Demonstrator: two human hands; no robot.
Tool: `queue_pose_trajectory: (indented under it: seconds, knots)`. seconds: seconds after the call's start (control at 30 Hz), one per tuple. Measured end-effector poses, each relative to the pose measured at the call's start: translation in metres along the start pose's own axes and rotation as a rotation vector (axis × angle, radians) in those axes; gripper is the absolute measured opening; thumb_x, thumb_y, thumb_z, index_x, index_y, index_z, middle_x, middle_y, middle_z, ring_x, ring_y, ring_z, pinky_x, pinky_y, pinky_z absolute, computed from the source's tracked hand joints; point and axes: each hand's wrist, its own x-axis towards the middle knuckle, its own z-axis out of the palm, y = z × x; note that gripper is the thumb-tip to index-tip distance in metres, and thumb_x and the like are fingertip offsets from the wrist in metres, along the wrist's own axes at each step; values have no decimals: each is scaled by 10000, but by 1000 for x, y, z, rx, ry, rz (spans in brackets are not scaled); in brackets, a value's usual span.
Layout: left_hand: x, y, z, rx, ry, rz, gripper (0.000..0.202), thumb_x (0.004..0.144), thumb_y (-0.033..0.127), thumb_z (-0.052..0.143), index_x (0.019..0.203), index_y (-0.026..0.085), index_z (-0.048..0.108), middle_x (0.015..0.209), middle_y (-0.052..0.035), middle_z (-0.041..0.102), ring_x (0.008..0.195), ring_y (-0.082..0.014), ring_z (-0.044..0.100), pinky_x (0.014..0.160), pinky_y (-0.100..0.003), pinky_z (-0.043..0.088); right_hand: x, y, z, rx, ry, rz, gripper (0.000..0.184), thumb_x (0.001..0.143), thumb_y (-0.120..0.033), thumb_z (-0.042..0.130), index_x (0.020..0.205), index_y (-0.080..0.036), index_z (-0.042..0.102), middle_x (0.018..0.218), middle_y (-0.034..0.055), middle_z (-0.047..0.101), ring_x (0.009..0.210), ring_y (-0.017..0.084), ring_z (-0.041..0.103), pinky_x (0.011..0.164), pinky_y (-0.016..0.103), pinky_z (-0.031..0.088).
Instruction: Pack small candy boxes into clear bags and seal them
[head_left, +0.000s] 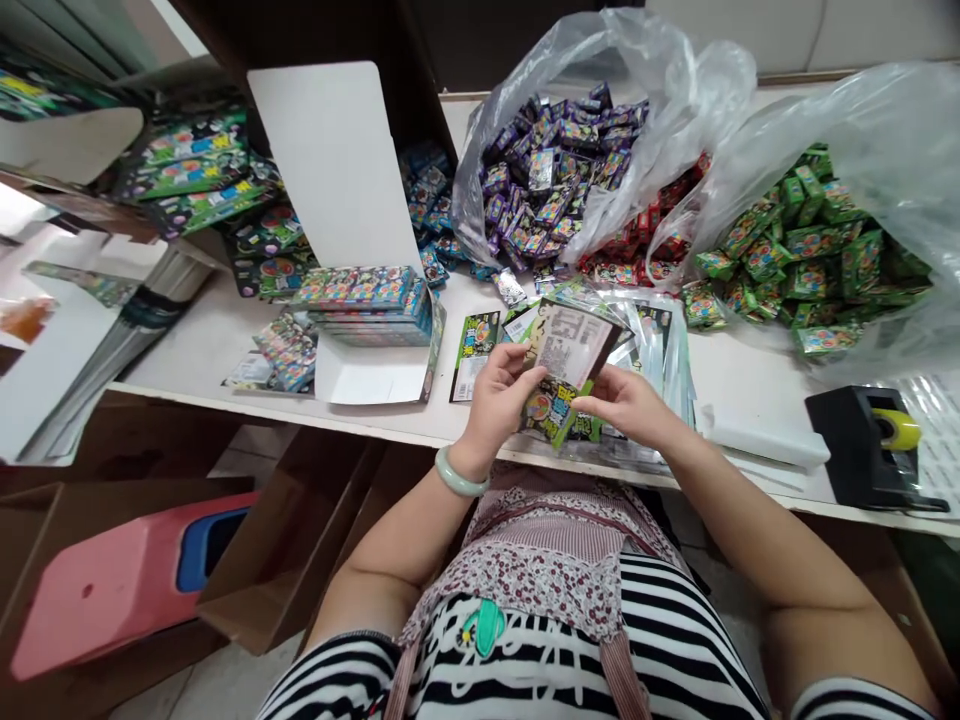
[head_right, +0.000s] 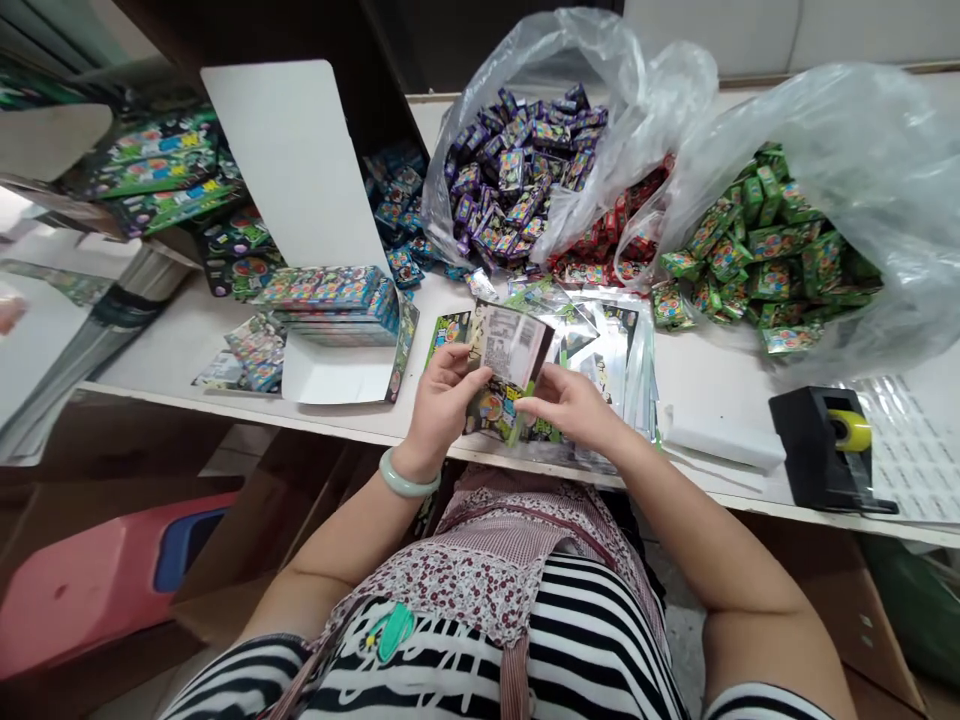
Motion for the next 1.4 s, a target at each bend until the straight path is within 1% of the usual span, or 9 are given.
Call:
queue_pose_trajectory:
  seconds: [0.17, 0.37, 0.5, 0.6, 0.73, 0.9, 1.0, 1.13, 1.4]
  knots:
    - [-5, -18, 7, -200, -83, -234, 412, 792, 494, 753, 1021, 222, 543, 911, -22, 722, 852, -186, 718, 799, -359, 584, -6, 24, 5, 176, 63, 162, 409, 704, -567, 726, 764, -205, 545, 700, -37, 568, 641, 111, 538, 613, 274, 484]
    - [-11, -29, 5, -208, -100, -177, 508, 794, 392, 785, 1214, 253, 536, 1015, -34, 682, 880, -148, 678, 762, -283, 575, -39, 41, -1, 152, -125, 285, 368, 842, -559, 635, 955, -218, 553, 677, -49, 570, 573, 118, 576, 548, 275, 509]
    - [-26, -29, 13, -199, -189, -156, 624, 795, 331, 798, 1354, 310, 521, 1007, -11, 642, 794, -104, 634, 730, -235, 561, -51, 47, -10, 81, 156, 115, 550, 785, -466, 763, 1207, -261, 476, 1008, 37, 698, 876, 179, 691, 757, 342, 593]
    - [-32, -22, 12, -148, -256, -111, 608, 816, 312, 782, 1365, 337, 524, 1030, -11, 636, 853, -121, 643, 777, -258, 568, -51, 44, -9, 55, 343, -15, 633, 770, -427, 793, 1269, -293, 428, 1054, 38, 706, 845, 181, 709, 774, 362, 609]
    - [-34, -9, 3, -29, -329, -43, 429, 831, 315, 769, 1221, 285, 592, 983, -18, 664, 877, -142, 654, 786, -282, 569, -54, 43, -1, 51, 314, -65, 476, 847, -399, 727, 1257, -311, 503, 968, 9, 705, 762, 155, 690, 660, 317, 601]
    - [-35, 6, 5, 98, -197, 42, 182, 915, 352, 665, 848, 192, 610, 894, -23, 690, 855, -129, 659, 777, -269, 554, -53, 29, -3, -6, 221, -37, 180, 911, -422, 646, 956, -248, 643, 782, -8, 636, 639, 113, 589, 537, 253, 531]
    - [-35, 15, 12, 38, -221, -21, 131, 921, 317, 657, 934, 202, 596, 987, -41, 740, 944, -150, 707, 831, -295, 578, -46, 14, -10, 53, 225, -58, 225, 886, -433, 675, 848, -218, 624, 831, 12, 649, 678, 112, 593, 528, 232, 517]
    - [-35, 24, 13, 51, -287, -38, 216, 931, 297, 642, 1126, 209, 615, 1061, -67, 755, 1019, -165, 727, 900, -326, 604, -43, 3, -17, 128, 222, -64, 281, 831, -384, 745, 1043, -259, 609, 804, -12, 650, 700, 128, 618, 487, 210, 507]
    - [-32, 22, 13, 239, -299, 190, 82, 909, 257, 677, 951, 198, 716, 946, -62, 748, 911, -148, 714, 781, -288, 617, -50, -8, -23, -301, 138, -311, 57, 895, -242, 668, 866, -237, 620, 967, 35, 676, 905, 148, 647, 663, 240, 572]
